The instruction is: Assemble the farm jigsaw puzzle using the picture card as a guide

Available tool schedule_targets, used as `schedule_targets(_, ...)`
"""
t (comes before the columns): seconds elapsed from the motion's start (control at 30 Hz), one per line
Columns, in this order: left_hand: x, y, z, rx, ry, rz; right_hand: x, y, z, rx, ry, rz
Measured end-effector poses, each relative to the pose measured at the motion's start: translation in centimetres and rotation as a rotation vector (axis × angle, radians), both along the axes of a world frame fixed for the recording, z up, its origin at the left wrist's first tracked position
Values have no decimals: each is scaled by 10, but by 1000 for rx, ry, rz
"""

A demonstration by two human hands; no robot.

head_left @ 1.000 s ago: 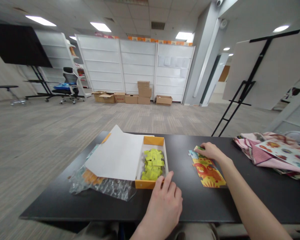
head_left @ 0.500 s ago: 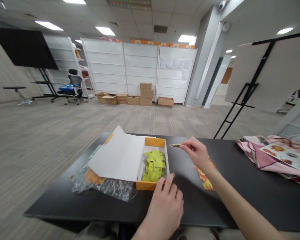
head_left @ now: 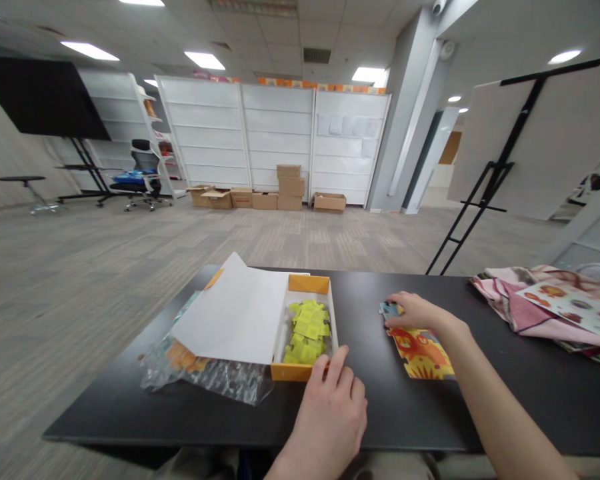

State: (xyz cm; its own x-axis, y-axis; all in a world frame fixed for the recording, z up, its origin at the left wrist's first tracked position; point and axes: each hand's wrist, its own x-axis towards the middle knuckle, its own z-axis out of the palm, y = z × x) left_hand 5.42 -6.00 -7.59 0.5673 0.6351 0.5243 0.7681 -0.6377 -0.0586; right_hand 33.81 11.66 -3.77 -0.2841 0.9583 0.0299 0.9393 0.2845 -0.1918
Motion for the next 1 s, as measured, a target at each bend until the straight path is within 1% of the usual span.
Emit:
schedule_targets(0.1, 0, 0, -2, -10, 5, -2, 16, 7, -10, -106, -51, 10)
schedule_targets(0.23, 0, 0, -1, -17, 5, 1, 15, 11, -14, -110, -27, 8)
schedule_targets(0.47, 0, -1, 0, 1, 4, -4, 11, 7, -9, -64, 90, -21)
schedule_targets(0.57, 0, 0, -2, -7, 3, -4, 9, 3, -3, -53, 198, 15)
schedule_targets(0.7, 0, 0, -3, -13, 4, -4, -3, 1, 3, 48, 354, 58)
schedule_targets(0.8, 0, 0, -4, -15, 2, -2, -18, 0, 1, 147, 447, 88)
schedule_targets(0.9, 0, 1, -4, -18, 2, -3, -34, -3, -2, 150, 500, 133)
schedule_targets(0.97, 0, 1, -3, -11, 5, -4, -43, -6, 1, 158, 519, 184)
schedule_targets(1.0, 0, 1, -3, -5, 6, -4, -48, -9, 3, 191, 538, 218)
